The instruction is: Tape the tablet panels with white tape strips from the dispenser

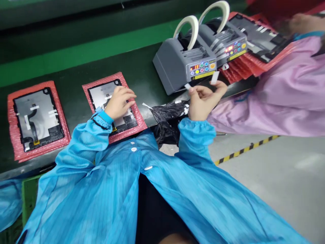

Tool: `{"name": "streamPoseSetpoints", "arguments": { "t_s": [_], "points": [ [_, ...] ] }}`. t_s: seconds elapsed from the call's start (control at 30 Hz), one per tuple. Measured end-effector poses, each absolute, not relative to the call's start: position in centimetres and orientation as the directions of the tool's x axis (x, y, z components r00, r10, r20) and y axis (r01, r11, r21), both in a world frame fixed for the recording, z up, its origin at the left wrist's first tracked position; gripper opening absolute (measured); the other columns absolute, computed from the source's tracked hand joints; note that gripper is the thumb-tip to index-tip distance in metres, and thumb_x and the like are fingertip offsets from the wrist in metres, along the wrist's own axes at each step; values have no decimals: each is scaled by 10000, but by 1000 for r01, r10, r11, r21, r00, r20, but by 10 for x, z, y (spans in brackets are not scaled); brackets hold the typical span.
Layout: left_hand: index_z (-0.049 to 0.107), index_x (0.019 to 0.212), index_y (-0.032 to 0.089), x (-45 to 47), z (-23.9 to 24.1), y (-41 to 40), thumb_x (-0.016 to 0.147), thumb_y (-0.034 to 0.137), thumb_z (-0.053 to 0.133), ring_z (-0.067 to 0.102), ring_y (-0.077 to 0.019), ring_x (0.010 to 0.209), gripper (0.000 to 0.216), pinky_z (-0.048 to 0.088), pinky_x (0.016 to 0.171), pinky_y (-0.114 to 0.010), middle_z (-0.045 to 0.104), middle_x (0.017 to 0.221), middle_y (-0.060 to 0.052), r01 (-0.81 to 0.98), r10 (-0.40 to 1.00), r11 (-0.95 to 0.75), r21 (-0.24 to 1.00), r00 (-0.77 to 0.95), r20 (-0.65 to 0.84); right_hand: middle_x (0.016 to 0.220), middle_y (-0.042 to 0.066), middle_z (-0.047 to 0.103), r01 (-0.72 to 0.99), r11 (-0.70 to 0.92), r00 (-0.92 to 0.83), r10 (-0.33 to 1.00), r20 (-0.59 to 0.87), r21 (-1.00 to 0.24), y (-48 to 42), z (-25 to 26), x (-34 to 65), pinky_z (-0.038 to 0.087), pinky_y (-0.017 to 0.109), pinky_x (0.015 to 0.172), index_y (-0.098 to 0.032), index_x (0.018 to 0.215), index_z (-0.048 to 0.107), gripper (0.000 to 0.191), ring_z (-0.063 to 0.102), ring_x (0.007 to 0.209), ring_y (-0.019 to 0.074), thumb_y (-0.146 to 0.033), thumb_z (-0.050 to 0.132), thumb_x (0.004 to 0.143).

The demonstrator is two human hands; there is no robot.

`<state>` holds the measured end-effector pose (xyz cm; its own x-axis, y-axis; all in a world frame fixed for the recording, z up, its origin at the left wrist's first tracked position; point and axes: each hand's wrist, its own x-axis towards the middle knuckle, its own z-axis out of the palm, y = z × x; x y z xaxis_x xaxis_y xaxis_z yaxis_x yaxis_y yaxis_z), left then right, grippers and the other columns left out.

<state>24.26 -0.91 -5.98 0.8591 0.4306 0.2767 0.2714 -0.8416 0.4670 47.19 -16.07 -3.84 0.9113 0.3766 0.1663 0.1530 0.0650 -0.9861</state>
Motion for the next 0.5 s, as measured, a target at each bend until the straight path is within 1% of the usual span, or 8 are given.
{"name": "streamPoseSetpoints", "arguments": {
  "t_s": [0.03,0.1,0.2,0.27,0.37,0.43,0.5],
  "points": [
    [671,1086,227,248,-55,-12,965,443,477,556,-263,1102,314,407,1022,-504,687,1134,-80,269,436,-834,483,857,275,638,-130,569,145,50,871,467,151,-988,-161,-36,462,449,201,669,-266,932,304,496,561,591,69,65,600,710],
    [660,1091,218,257,-47,-17,973,502,458,592,-234,1029,368,425,990,-458,694,1066,-64,267,451,-813,518,850,270,663,-126,583,92,2,766,638,72,-996,-156,-31,440,459,212,648,-270,945,335,499,576,596,77,-1,677,701],
    [664,1004,200,262,-42,-19,960,560,465,612,-205,937,414,439,948,-408,696,954,-48,267,475,-778,569,843,254,699,-101,609,21,-47,607,794,-25,-999,-141,-33,412,473,223,629,-268,967,382,506,589,616,85,-132,781,688],
    [659,899,192,258,-44,-18,951,568,479,611,-194,895,421,446,916,-381,691,884,-42,284,504,-748,600,831,236,714,-80,626,31,-40,509,861,-18,-999,-129,-41,403,488,237,618,-266,983,402,535,597,630,98,-248,835,668],
    [634,789,189,246,-50,-15,941,540,520,603,-183,859,399,449,866,-340,680,821,-35,350,586,-681,643,787,193,757,-51,658,124,46,370,925,89,-991,-115,-60,405,530,277,637,-272,1034,410,619,625,672,127,-422,861,636],
    [624,764,186,240,-54,-14,937,488,551,598,-174,841,355,449,834,-317,674,799,-30,400,649,-624,672,744,160,820,-31,680,180,106,328,931,162,-978,-109,-72,410,553,302,663,-279,1079,401,666,646,709,139,-512,841,637],
    [619,752,184,235,-57,-14,934,424,568,595,-165,825,306,449,813,-302,668,783,-21,435,698,-573,695,703,135,862,-19,685,212,129,325,926,194,-969,-104,-82,415,563,320,680,-284,1107,391,676,656,727,145,-572,807,659]
  ]
}}
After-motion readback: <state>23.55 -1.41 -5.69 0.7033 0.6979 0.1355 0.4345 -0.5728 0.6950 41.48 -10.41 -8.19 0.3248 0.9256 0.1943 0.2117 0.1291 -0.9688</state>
